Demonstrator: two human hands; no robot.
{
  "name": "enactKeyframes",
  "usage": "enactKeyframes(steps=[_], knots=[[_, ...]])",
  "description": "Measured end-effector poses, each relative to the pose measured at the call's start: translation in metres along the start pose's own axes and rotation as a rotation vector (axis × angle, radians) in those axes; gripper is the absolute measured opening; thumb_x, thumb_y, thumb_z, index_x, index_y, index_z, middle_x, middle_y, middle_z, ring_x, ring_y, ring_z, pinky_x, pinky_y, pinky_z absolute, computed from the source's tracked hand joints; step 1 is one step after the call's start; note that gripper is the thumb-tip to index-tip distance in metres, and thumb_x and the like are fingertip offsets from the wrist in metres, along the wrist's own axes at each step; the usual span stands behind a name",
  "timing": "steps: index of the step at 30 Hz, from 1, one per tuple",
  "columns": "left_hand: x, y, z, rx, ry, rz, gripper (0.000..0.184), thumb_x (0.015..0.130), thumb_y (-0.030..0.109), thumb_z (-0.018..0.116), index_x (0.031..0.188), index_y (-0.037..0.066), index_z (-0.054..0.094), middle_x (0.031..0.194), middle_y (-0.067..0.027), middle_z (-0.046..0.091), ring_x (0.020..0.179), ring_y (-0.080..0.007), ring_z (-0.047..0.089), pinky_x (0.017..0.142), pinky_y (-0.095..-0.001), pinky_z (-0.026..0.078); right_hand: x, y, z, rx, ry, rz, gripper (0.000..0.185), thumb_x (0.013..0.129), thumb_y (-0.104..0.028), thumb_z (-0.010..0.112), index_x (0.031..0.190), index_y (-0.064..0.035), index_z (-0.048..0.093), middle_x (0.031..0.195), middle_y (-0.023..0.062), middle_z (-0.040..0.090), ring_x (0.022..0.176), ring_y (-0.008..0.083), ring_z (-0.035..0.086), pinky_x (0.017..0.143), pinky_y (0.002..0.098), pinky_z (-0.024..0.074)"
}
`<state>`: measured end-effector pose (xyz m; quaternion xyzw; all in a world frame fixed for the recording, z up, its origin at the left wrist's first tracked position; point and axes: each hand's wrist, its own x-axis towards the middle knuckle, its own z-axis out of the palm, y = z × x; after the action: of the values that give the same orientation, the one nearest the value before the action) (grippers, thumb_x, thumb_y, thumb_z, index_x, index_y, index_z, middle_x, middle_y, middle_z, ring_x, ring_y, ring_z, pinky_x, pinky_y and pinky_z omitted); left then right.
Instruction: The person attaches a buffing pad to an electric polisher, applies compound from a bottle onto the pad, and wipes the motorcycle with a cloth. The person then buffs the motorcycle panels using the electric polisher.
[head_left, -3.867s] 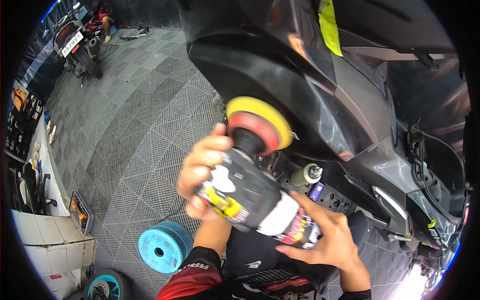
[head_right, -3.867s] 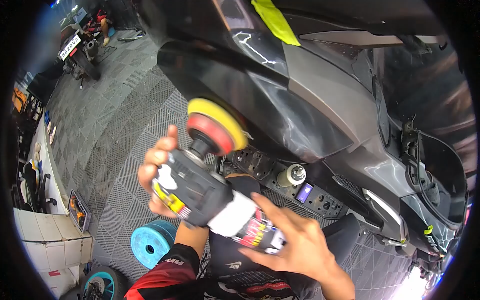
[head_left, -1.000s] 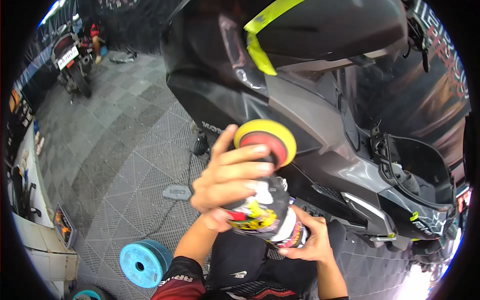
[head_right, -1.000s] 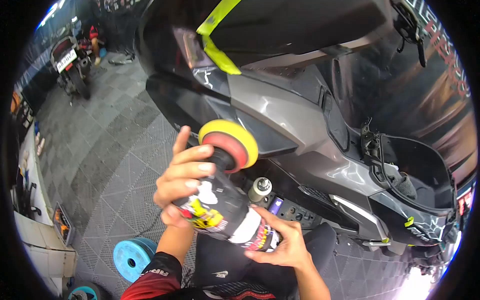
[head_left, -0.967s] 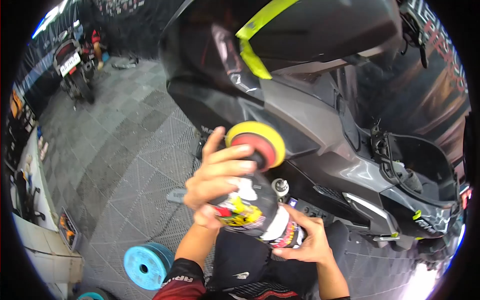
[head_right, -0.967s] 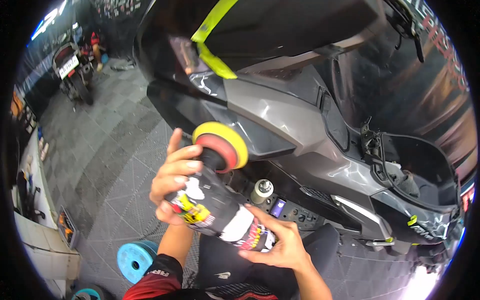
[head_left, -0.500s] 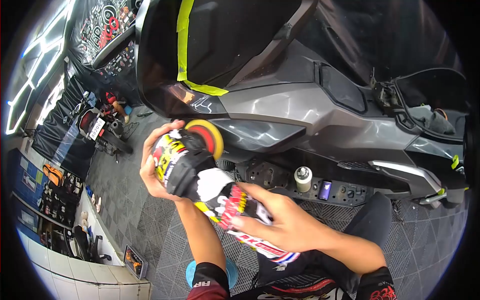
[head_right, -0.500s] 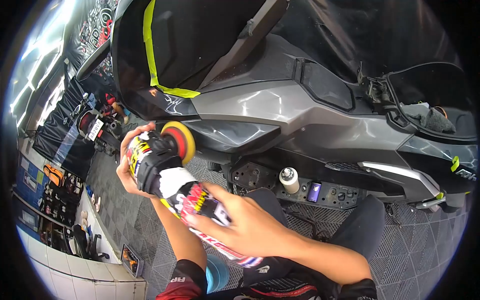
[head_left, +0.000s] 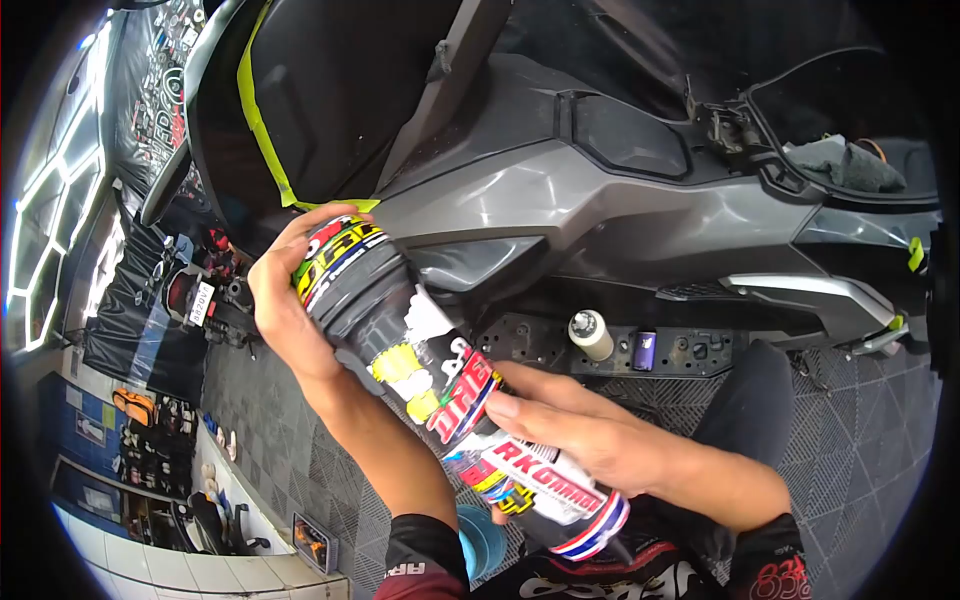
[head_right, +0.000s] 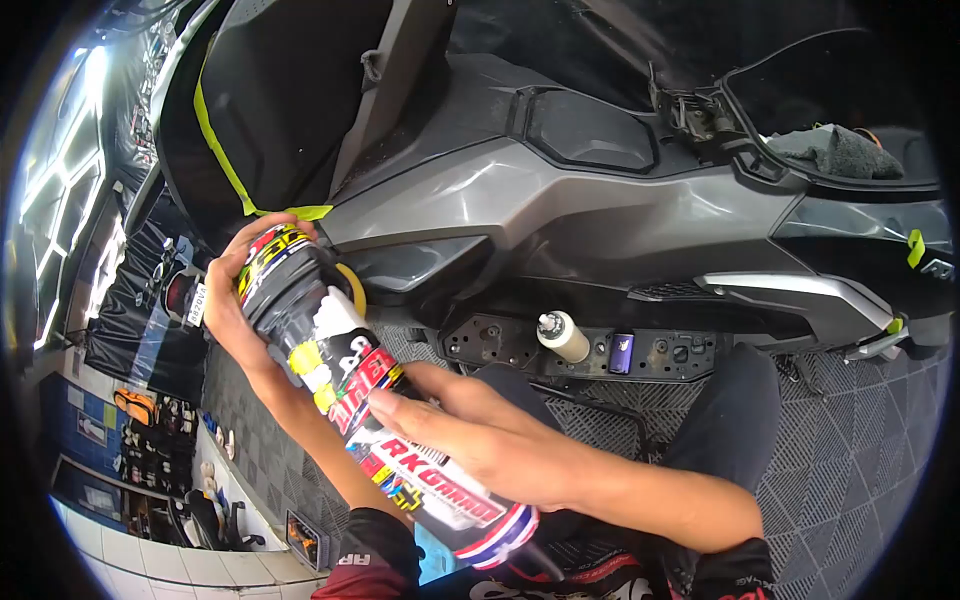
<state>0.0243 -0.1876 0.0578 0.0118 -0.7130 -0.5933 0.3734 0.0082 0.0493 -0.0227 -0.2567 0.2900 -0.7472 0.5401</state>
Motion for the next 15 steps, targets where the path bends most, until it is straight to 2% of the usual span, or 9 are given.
enactKeyframes(steps=[1,3,7,9,10,12,13,14,15], knots=[[-0.001,0.004,0.004,0.024,-0.028,-0.033,0.052,0.089,0.024,0.039,0.105,-0.018,0.065,0.100,-0.0250,0.071,0.087,-0.0277,0.071,0.084,-0.0341,0.058,-0.006,-0.004,-0.004,-0.023,-0.032,0.002,0.056,0.103,-0.042,0.059,0.136,0.0032,0.050,0.111,0.0074,0.064,0.101,0.0112,0.060,0.086,0.0277,0.0493],[0.003,-0.006,0.014,0.096,-0.118,0.028,0.044,0.091,0.021,0.043,0.104,-0.013,0.067,0.100,-0.0236,0.072,0.091,-0.0303,0.070,0.085,-0.0355,0.055,-0.022,-0.006,-0.005,-0.012,0.031,-0.023,0.060,0.102,-0.038,0.062,0.141,0.0040,0.045,0.112,0.0121,0.064,0.098,0.0172,0.065,0.084,0.0309,0.0537],[-0.008,-0.030,0.054,1.053,-0.149,0.758,0.027,0.090,0.006,0.057,0.111,-0.005,0.068,0.115,-0.0247,0.070,0.111,-0.0362,0.064,0.095,-0.0413,0.049,-0.055,0.006,-0.026,0.208,0.106,-0.040,0.059,0.100,-0.034,0.060,0.139,0.0068,0.041,0.105,0.0244,0.066,0.078,0.0353,0.073,0.066,0.0459,0.0627],[-0.029,-0.013,0.086,0.448,-0.040,0.362,0.035,0.091,0.006,0.055,0.124,-0.003,0.065,0.116,-0.0212,0.071,0.114,-0.0283,0.065,0.102,-0.0350,0.047,-0.066,0.007,-0.031,0.234,0.154,-0.048,0.064,0.095,-0.041,0.061,0.133,0.0077,0.044,0.099,0.0291,0.066,0.072,0.0398,0.073,0.061,0.0480,0.0630],[-0.044,-0.012,0.087,0.491,0.035,0.640,0.040,0.090,0.010,0.055,0.126,-0.006,0.063,0.126,-0.0214,0.067,0.127,-0.0299,0.058,0.111,-0.0376,0.039,-0.067,0.011,-0.033,0.216,0.155,-0.074,0.067,0.096,-0.044,0.059,0.136,0.0070,0.043,0.098,0.0315,0.064,0.069,0.0432,0.071,0.057,0.0492,0.0622],[-0.093,-0.027,0.073,0.465,0.244,0.724,0.050,0.088,0.024,0.053,0.122,-0.011,0.060,0.127,-0.0260,0.063,0.125,-0.0376,0.058,0.112,-0.0476,0.040,-0.067,0.010,-0.033,0.106,0.167,-0.134,0.069,0.096,-0.047,0.057,0.138,0.0056,0.043,0.097,0.0338,0.062,0.065,0.0462,0.070,0.052,0.0501,0.0611],[-0.129,-0.048,0.058,0.438,0.311,0.676,0.052,0.089,0.031,0.050,0.120,-0.009,0.059,0.124,-0.0264,0.062,0.122,-0.0382,0.058,0.110,-0.0505,0.040,-0.064,0.007,-0.031,0.008,0.176,-0.165,0.068,0.096,-0.047,0.056,0.138,0.0048,0.043,0.097,0.0336,0.062,0.064,0.0458,0.070,0.051,0.0498,0.0608],[-0.166,-0.075,0.050,0.348,0.378,0.595,0.047,0.091,0.031,0.057,0.116,-0.009,0.061,0.127,-0.0300,0.060,0.118,-0.0379,0.060,0.104,-0.0474,0.045,-0.062,0.003,-0.031,0.090,0.147,-0.194,0.053,0.099,-0.035,0.058,0.131,0.0051,0.046,0.098,0.0282,0.065,0.071,0.0392,0.072,0.059,0.0470,0.0627],[-0.205,-0.097,0.039,0.454,0.308,0.432,0.053,0.092,0.033,0.056,0.125,-0.009,0.059,0.132,-0.0309,0.058,0.126,-0.0401,0.056,0.108,-0.0493,0.042,-0.058,0.000,-0.034,0.129,0.134,-0.198,0.051,0.100,-0.035,0.057,0.130,0.0045,0.046,0.098,0.0277,0.066,0.071,0.0390,0.072,0.059,0.0472,0.0625]])
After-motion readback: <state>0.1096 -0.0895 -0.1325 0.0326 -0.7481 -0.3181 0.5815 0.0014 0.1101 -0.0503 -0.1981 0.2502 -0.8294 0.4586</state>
